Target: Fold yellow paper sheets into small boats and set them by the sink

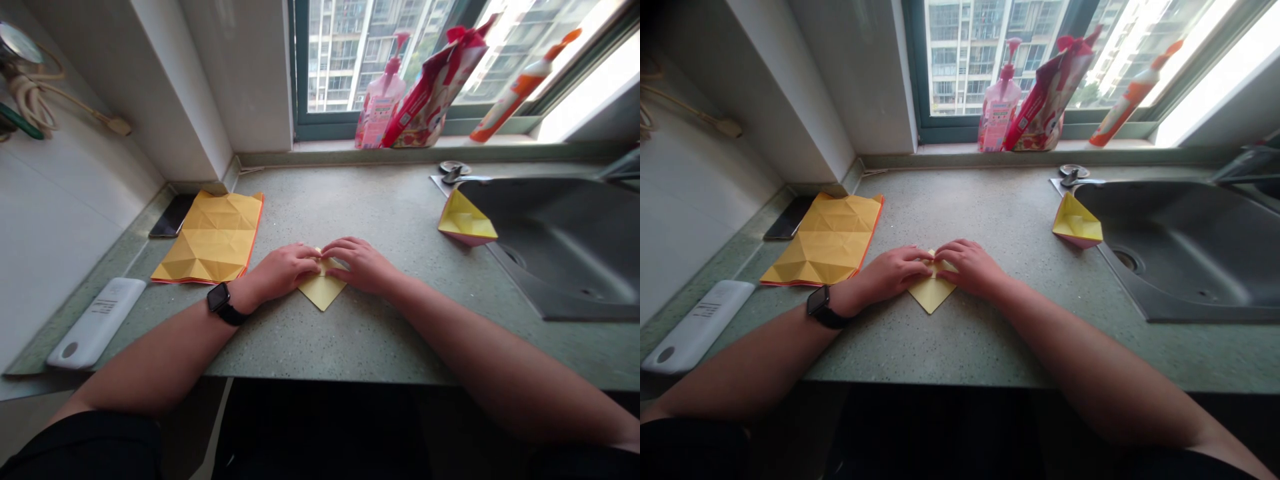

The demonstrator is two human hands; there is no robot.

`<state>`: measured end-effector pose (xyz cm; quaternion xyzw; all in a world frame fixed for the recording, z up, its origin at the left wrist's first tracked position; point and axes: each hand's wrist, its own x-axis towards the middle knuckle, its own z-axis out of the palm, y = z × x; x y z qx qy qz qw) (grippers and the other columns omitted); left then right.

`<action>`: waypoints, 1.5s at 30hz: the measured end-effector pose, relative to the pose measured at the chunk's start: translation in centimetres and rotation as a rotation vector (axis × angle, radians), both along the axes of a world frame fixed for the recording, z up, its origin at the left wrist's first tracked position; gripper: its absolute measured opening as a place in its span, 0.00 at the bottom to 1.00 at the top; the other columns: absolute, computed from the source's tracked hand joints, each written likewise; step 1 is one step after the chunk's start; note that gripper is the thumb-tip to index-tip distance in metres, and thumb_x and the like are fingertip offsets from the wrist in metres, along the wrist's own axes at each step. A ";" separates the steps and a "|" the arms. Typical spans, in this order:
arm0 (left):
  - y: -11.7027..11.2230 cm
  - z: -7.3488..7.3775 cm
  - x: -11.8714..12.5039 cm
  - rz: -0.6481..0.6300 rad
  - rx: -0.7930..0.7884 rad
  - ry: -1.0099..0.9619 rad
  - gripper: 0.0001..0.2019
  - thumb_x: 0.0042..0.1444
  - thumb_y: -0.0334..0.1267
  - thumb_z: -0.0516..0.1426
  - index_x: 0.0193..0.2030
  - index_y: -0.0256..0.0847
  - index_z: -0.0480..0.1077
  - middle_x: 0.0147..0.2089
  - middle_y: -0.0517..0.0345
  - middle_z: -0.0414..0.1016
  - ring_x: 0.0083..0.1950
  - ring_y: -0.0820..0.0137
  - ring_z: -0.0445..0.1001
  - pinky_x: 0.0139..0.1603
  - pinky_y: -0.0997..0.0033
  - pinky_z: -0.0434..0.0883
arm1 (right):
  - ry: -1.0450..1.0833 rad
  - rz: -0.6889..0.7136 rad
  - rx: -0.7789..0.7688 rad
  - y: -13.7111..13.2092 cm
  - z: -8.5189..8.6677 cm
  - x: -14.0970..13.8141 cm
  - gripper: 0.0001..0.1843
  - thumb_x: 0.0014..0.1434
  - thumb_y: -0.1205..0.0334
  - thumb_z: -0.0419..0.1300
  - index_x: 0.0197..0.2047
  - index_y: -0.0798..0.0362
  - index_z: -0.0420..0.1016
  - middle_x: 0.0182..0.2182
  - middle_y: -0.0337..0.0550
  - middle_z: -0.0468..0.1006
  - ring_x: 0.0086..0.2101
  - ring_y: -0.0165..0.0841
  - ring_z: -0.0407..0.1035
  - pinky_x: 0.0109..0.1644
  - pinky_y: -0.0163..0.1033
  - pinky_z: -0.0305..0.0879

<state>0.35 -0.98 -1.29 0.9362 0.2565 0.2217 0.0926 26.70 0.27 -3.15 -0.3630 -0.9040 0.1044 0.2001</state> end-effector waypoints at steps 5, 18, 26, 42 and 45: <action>-0.3 0.3 -0.2 -0.016 -0.002 0.036 0.10 0.74 0.32 0.59 0.52 0.43 0.83 0.61 0.50 0.83 0.57 0.62 0.82 0.60 0.60 0.79 | -0.003 -0.024 -0.034 0.0 0.1 -0.2 0.12 0.67 0.53 0.72 0.53 0.43 0.84 0.56 0.44 0.86 0.58 0.45 0.76 0.65 0.55 0.70; -0.4 0.6 -0.5 -0.007 -0.077 0.129 0.13 0.73 0.30 0.59 0.57 0.48 0.83 0.60 0.54 0.83 0.58 0.63 0.82 0.59 0.63 0.79 | 0.048 -0.182 -0.083 0.0 -1.3 -0.1 0.28 0.61 0.44 0.75 0.62 0.41 0.79 0.71 0.53 0.70 0.72 0.56 0.62 0.75 0.66 0.62; -0.8 0.8 -0.4 0.030 -0.096 0.174 0.13 0.73 0.30 0.58 0.54 0.46 0.83 0.62 0.53 0.82 0.57 0.63 0.82 0.56 0.64 0.78 | -0.067 -0.239 -0.231 0.5 -0.4 1.8 0.39 0.61 0.43 0.74 0.72 0.41 0.73 0.78 0.54 0.62 0.78 0.63 0.50 0.79 0.74 0.49; -0.4 0.2 -0.5 -0.003 -0.070 0.111 0.14 0.73 0.29 0.59 0.55 0.48 0.83 0.61 0.53 0.82 0.58 0.62 0.82 0.57 0.62 0.78 | 0.123 -0.154 -0.182 1.8 2.6 5.4 0.35 0.64 0.45 0.71 0.72 0.38 0.74 0.75 0.49 0.69 0.74 0.54 0.62 0.77 0.67 0.59; -0.1 -0.2 0.0 -0.008 -0.040 0.078 0.13 0.73 0.29 0.59 0.55 0.47 0.84 0.59 0.53 0.83 0.58 0.61 0.80 0.62 0.58 0.77 | 0.238 -0.139 -0.021 1.4 2.8 4.3 0.17 0.69 0.52 0.66 0.60 0.41 0.84 0.62 0.48 0.81 0.61 0.48 0.75 0.70 0.61 0.70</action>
